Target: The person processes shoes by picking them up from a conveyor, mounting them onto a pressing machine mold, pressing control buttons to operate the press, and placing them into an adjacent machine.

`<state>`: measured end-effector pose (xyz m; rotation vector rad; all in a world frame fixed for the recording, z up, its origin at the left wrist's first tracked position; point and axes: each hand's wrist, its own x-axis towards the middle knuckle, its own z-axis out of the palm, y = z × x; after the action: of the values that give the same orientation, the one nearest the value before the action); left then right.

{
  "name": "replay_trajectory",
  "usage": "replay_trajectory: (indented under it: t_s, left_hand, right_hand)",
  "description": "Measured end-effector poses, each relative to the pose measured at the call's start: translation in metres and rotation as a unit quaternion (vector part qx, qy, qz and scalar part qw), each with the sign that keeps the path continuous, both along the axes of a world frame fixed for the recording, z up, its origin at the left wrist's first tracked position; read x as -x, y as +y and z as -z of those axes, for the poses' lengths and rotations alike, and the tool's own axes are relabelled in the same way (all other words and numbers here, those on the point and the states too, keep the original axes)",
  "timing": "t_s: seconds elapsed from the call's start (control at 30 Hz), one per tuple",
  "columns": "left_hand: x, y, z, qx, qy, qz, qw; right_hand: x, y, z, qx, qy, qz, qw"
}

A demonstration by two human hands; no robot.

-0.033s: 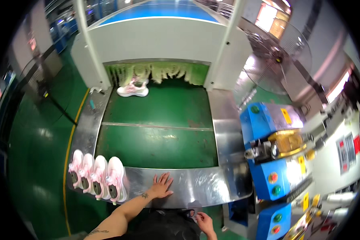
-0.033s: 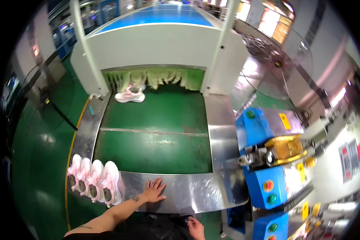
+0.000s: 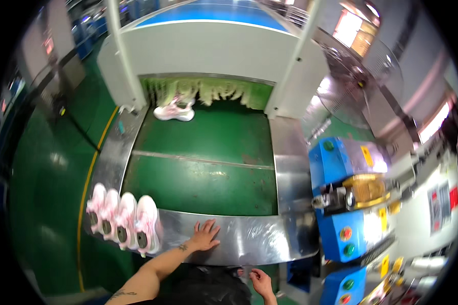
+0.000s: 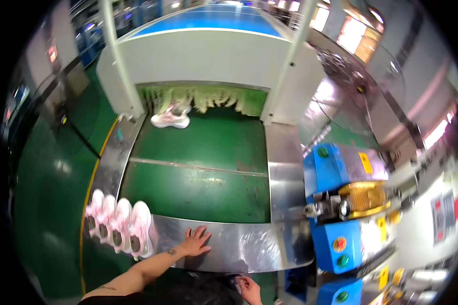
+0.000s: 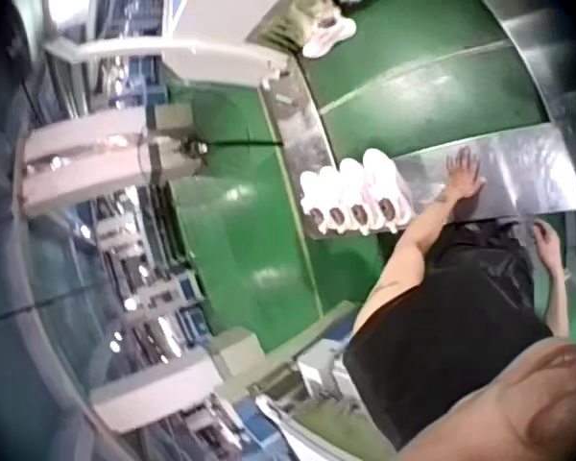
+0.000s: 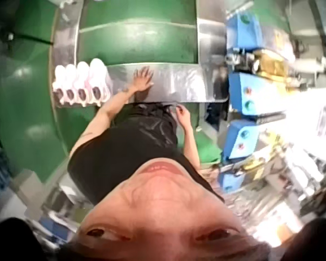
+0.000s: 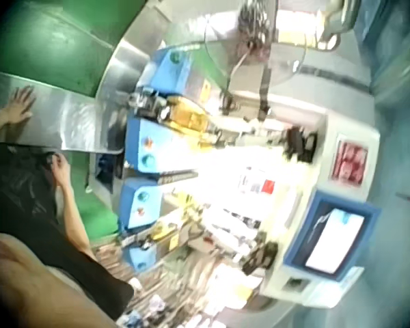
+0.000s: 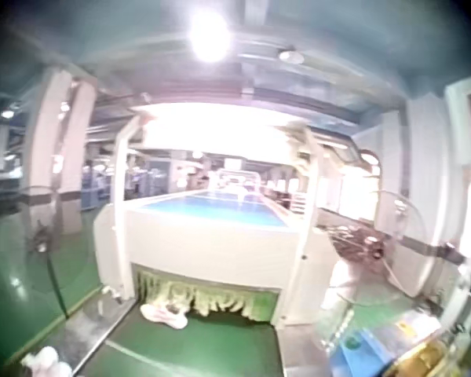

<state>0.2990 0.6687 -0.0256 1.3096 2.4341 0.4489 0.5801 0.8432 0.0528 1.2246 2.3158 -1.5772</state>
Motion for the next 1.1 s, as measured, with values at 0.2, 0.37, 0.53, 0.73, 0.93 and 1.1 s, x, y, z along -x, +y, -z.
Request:
replay_trajectory:
  t_s: [0.2, 0.37, 0.53, 0.73, 0.93, 1.1]
  left_hand:
    - [0.087, 0.018, -0.015, -0.149, 0.014, -0.207, 0.967]
    - [0.249, -0.007, -0.02, -0.108, 0.096, -0.336, 0.931]
    - [0.338, -0.051, 0.026, -0.083, 0.176, -0.385, 0.902]
    - [0.344, -0.066, 0.026, -0.064, 0.141, -0.443, 0.883]
    - [0.367, -0.054, 0.057, -0.174, 0.171, -0.441, 0.864]
    - [0.349, -0.091, 0.037, -0.119, 0.196, -0.445, 0.866]
  right_hand:
    - [0.075, 0.111, -0.02, -0.044, 0.021, -0.029, 0.998]
    - [0.215, 0.104, -0.04, 0.029, 0.024, -0.078, 0.996]
    - [0.479, 0.103, -0.058, -0.167, 0.124, -0.332, 0.92]
    - [0.839, 0.063, -0.056, -0.422, 0.205, -0.542, 0.697]
    - [0.887, 0.022, 0.022, -0.44, 0.079, -0.515, 0.732]
    - [0.638, 0.043, 0.03, -0.491, 0.356, -0.612, 0.508]
